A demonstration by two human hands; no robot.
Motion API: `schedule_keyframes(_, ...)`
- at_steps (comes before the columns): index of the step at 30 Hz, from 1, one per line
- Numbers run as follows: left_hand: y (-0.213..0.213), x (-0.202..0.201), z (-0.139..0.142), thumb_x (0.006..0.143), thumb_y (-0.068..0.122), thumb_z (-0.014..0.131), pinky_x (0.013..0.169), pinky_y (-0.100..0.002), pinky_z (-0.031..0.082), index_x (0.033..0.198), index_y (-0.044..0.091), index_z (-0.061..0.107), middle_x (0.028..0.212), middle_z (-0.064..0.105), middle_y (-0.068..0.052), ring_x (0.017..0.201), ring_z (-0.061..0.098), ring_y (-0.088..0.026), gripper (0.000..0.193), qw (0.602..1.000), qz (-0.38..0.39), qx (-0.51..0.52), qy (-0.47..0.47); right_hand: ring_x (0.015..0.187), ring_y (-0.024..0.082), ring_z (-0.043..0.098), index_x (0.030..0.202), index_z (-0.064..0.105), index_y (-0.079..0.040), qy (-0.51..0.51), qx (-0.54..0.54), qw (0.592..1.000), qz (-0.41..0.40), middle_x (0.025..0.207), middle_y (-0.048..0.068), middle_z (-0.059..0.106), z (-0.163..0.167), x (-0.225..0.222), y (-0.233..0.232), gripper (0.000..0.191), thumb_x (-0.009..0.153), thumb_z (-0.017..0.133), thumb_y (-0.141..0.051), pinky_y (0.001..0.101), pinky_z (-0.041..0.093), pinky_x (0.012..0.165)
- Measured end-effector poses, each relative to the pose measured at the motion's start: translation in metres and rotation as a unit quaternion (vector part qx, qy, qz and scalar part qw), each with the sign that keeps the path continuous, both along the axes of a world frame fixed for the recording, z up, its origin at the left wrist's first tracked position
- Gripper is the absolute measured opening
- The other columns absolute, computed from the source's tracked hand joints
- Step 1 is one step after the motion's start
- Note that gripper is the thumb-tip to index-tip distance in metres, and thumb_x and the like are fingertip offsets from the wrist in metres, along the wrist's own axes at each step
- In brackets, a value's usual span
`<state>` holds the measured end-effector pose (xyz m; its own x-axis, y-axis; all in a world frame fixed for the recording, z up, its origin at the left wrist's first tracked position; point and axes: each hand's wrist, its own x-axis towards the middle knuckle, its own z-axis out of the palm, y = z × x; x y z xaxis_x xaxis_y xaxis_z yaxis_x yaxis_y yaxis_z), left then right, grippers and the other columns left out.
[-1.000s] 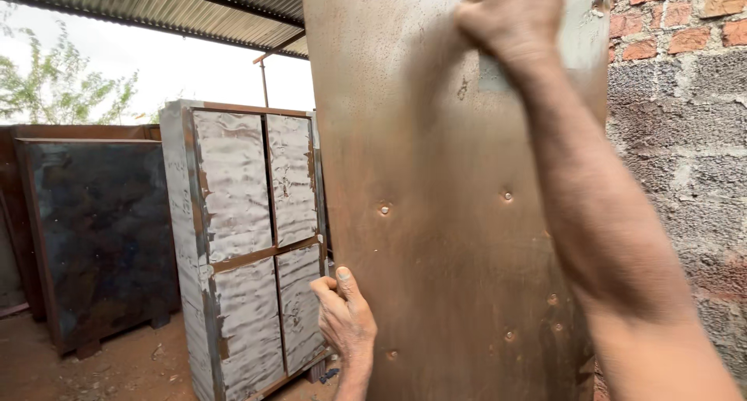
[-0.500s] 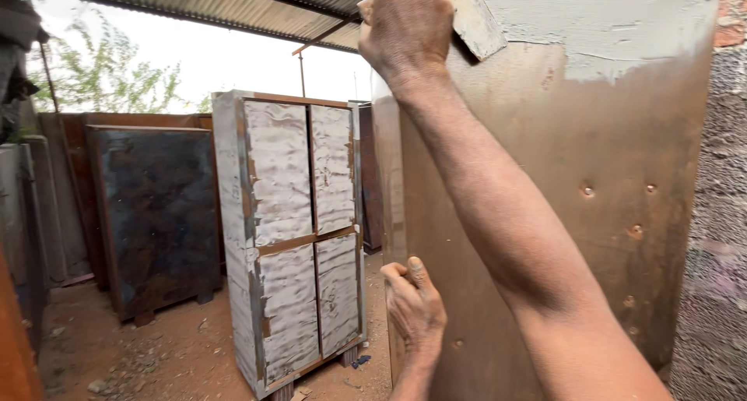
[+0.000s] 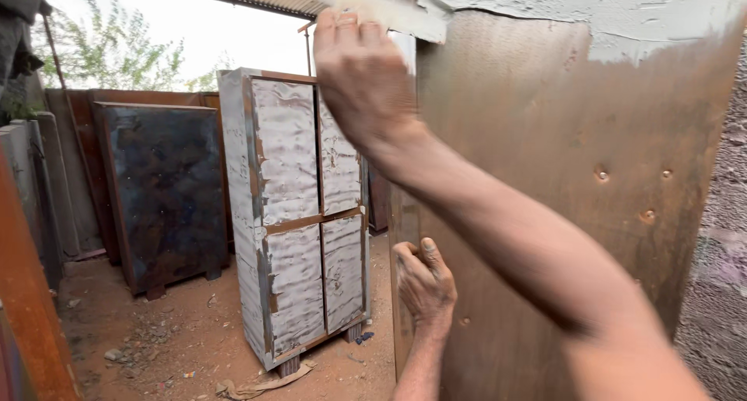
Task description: The person scoops grey putty from a container and spreads it over the surface of large metal panels using a small trowel, working section by section to coat the panel faces. They hold each panel steady with one hand while smoothing the putty across it, then move to another panel.
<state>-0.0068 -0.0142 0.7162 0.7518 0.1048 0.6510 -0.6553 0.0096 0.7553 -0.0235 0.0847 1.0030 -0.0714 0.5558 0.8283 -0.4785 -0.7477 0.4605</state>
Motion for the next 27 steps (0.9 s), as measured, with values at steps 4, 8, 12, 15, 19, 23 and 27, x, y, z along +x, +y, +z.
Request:
schedule_keyframes(4,0.001,-0.005,0.000,0.104,0.056,0.039,0.062,-0.052,0.050,0.099,0.006,0.049,0.080,0.062,-0.019,0.072,0.064,-0.038,0.052,0.998,0.054,-0.022,-0.025,0.106,0.027,0.070,0.138,0.056,0.008,0.069,-0.058,0.996,-0.018,0.117,0.017,0.071,0.000,-0.069,-0.075,0.042,0.098,0.065,-0.001,0.0341,0.061,0.087)
schedule_keyframes(8,-0.003,-0.005,0.001,0.102,0.054,0.040,0.063,-0.053,0.049,0.098,0.008,0.053,0.074,0.064,-0.017,0.070,0.065,-0.039,0.048,0.995,0.094,-0.017,-0.021,0.127,0.028,0.066,0.141,0.055,0.001,0.081,-0.099,0.988,-0.080,0.136,0.014,0.068,0.008,-0.115,-0.165,0.046,0.095,0.061,0.002,0.0363,0.058,0.103)
schedule_keyframes(12,-0.007,-0.006,-0.001,0.103,0.052,0.042,0.066,-0.057,0.046,0.100,0.005,0.052,0.075,0.064,-0.021,0.073,0.063,-0.045,0.048,0.995,0.099,-0.022,-0.008,0.133,0.027,0.064,0.144,0.060,-0.007,0.149,-0.074,0.980,-0.105,0.139,0.012,0.067,0.001,-0.160,-0.262,0.051,0.094,0.058,0.004,0.0408,0.051,0.114)
schedule_keyframes(15,-0.011,-0.003,-0.003,0.106,0.052,0.042,0.068,-0.057,0.046,0.102,0.005,0.053,0.080,0.066,-0.023,0.077,0.063,-0.047,0.048,0.991,0.132,-0.020,-0.020,0.137,0.023,0.061,0.147,0.062,-0.015,0.174,-0.043,0.975,-0.129,0.144,0.010,0.066,-0.002,-0.191,-0.336,0.055,0.097,0.053,0.008,0.0404,0.048,0.117)
schedule_keyframes(19,-0.017,0.002,-0.005,0.106,0.052,0.041,0.069,-0.058,0.045,0.103,0.004,0.053,0.078,0.066,-0.025,0.077,0.063,-0.049,0.049,0.990,0.142,-0.001,0.012,0.137,0.020,0.060,0.148,0.062,-0.024,0.177,-0.043,0.971,-0.156,0.146,0.007,0.065,0.008,-0.230,-0.427,0.054,0.104,0.053,0.005,0.0379,0.049,0.118)
schedule_keyframes(23,-0.021,0.009,-0.007,0.106,0.052,0.040,0.070,-0.059,0.045,0.104,0.005,0.055,0.081,0.066,-0.026,0.079,0.064,-0.050,0.049,0.985,0.170,-0.007,0.002,0.136,0.020,0.062,0.149,0.064,-0.028,0.157,-0.046,0.967,-0.194,0.149,0.004,0.065,0.020,-0.259,-0.494,0.050,0.111,0.053,0.002,0.0331,0.053,0.109)
schedule_keyframes(27,-0.022,0.014,-0.011,0.110,0.052,0.040,0.071,-0.060,0.045,0.106,0.004,0.054,0.084,0.065,-0.028,0.081,0.061,-0.053,0.051,0.980,0.197,-0.005,-0.011,0.137,0.017,0.062,0.143,0.064,-0.024,0.136,-0.062,0.974,-0.170,0.145,0.002,0.066,0.029,-0.274,-0.533,0.037,0.115,0.055,-0.002,0.0321,0.058,0.115)
